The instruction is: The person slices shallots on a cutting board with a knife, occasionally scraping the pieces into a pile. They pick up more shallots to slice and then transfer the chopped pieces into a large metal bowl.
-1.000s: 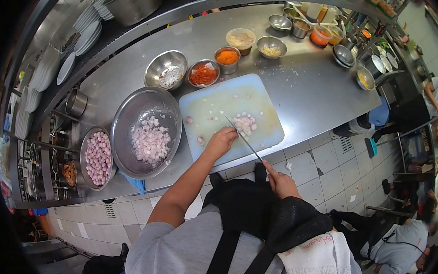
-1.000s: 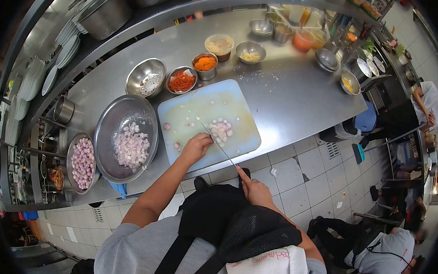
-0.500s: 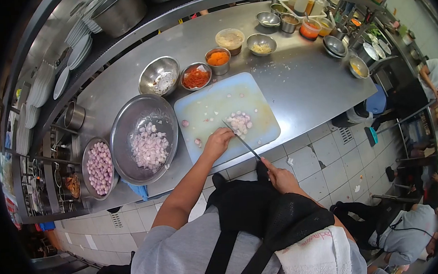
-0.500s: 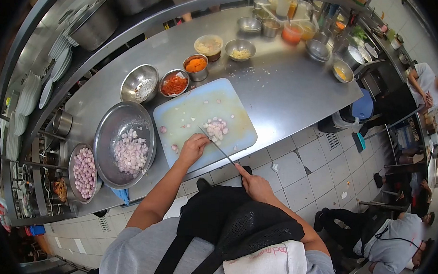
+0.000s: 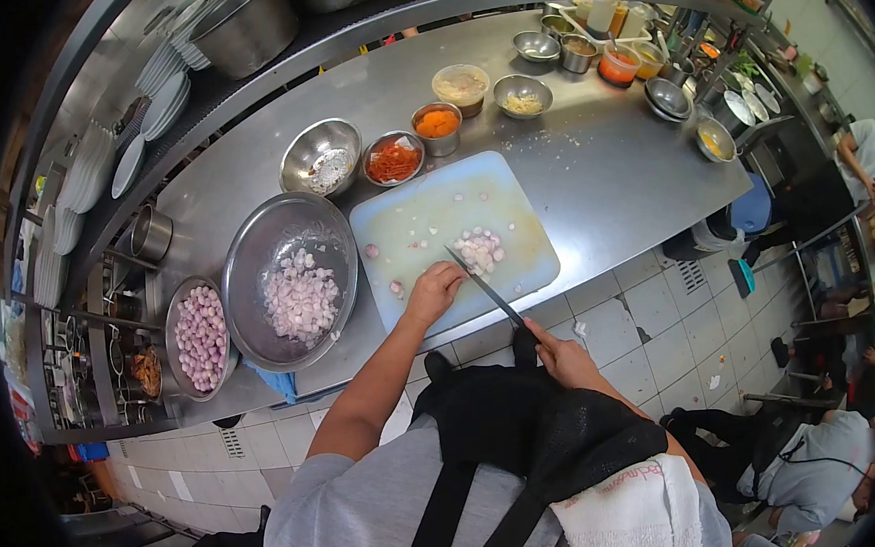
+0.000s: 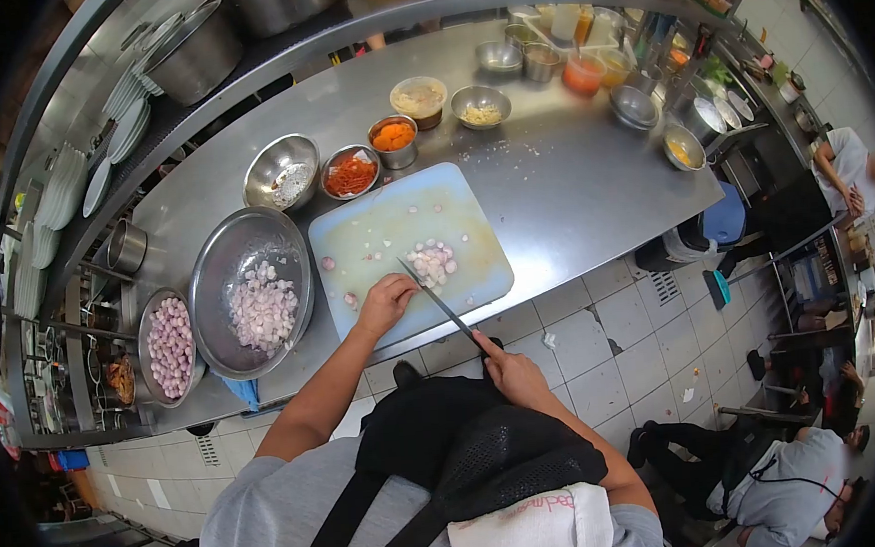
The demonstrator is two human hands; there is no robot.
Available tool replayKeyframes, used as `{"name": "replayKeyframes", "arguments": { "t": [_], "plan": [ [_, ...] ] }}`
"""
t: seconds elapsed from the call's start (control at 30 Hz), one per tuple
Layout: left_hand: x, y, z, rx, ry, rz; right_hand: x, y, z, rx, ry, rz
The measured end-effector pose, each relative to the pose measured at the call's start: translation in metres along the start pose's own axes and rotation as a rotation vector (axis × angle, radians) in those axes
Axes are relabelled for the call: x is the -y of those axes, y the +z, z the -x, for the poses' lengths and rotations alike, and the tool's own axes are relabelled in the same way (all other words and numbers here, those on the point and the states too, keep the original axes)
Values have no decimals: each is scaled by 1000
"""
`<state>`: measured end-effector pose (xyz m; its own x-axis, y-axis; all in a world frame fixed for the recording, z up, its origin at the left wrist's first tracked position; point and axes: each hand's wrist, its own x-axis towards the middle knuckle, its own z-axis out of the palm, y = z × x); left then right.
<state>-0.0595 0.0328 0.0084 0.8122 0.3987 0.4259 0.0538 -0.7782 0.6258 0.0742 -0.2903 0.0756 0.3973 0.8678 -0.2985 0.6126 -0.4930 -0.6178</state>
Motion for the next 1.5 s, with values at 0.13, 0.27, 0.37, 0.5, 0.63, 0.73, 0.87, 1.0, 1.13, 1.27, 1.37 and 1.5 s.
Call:
{"name": "replayKeyframes", "arguments": {
  "t": [0.13, 0.27, 0.37, 0.5, 0.63, 0.73, 0.87, 1.0, 1.13, 1.27, 1.37, 1.5],
  "plan": [
    [4, 2, 0, 8, -27, 30, -3, 3, 0, -5, -7, -40],
    [7, 1, -4, 16, 27, 4, 2, 0, 0, -5, -14, -24],
    [14, 4, -4, 11, 48, 1, 12, -5, 5, 8, 4, 17],
    [12, 2, -7, -6, 52, 28, 20, -11, 13, -25, -15, 54],
    [11, 3, -4, -5, 54, 5, 24, -16, 17, -5, 4, 78],
    [13, 3, -7, -14, 67, 5, 20, -12, 16, -17, -8, 69],
    [12, -2, -6, 29, 76, 3, 14, -1, 2, -15, -12, 37],
    [13, -1, -5, 22, 78, 12, 20, -7, -2, -21, -6, 8],
    [12, -1, -3, 14, 66, 7, 29, -19, 11, 13, 45, 16],
    [13, 1, -5, -2, 64, 15, 27, -17, 19, 10, 33, 5],
    [13, 2, -4, -3, 80, -6, 24, -14, 20, -5, 23, -31],
    [13, 2, -3, -2, 70, -9, 20, -7, 14, 9, 38, -73]
  ]
}}
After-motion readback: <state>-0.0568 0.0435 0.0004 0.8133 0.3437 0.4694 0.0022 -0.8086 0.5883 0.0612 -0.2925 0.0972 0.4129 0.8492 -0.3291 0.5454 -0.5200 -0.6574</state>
